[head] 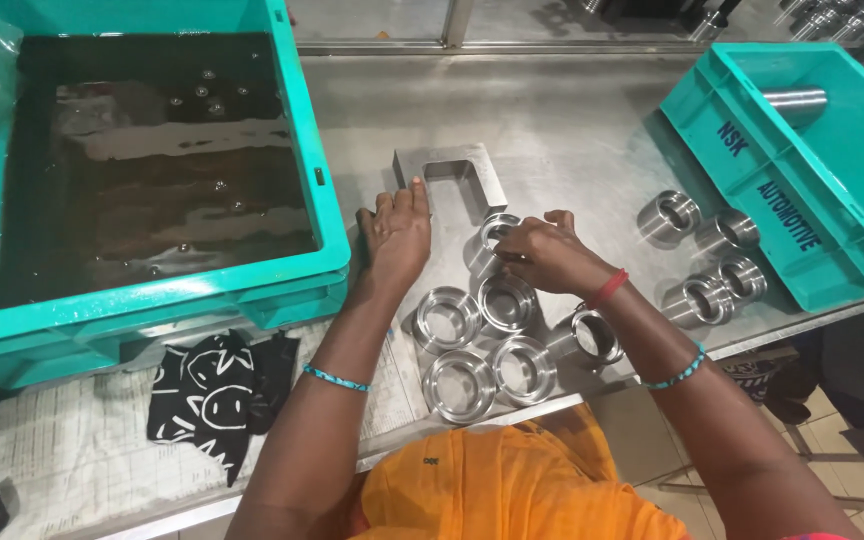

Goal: Cleaning and organizing metal automotive components using a liquid bath and cloths.

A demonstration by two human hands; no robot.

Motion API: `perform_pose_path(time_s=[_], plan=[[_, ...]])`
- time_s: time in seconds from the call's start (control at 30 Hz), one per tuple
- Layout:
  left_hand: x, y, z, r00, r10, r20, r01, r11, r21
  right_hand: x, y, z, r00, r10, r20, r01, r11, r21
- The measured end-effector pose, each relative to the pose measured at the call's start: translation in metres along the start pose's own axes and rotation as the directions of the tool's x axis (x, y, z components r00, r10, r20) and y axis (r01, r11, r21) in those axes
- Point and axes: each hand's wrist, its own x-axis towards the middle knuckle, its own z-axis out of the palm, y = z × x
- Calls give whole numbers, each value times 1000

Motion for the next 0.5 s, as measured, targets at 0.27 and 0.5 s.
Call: perform_pose_path(time_s=[0.27,0.5], plan=[[0,5,-10,1000,10,9,-9,1000,-29,-7,3,-26,948,256,190,-224,959,-173],[-2,4,-5,1000,-26,17,26,1000,17,-61,-18,-27,991,29,-131,-41,995,-94]])
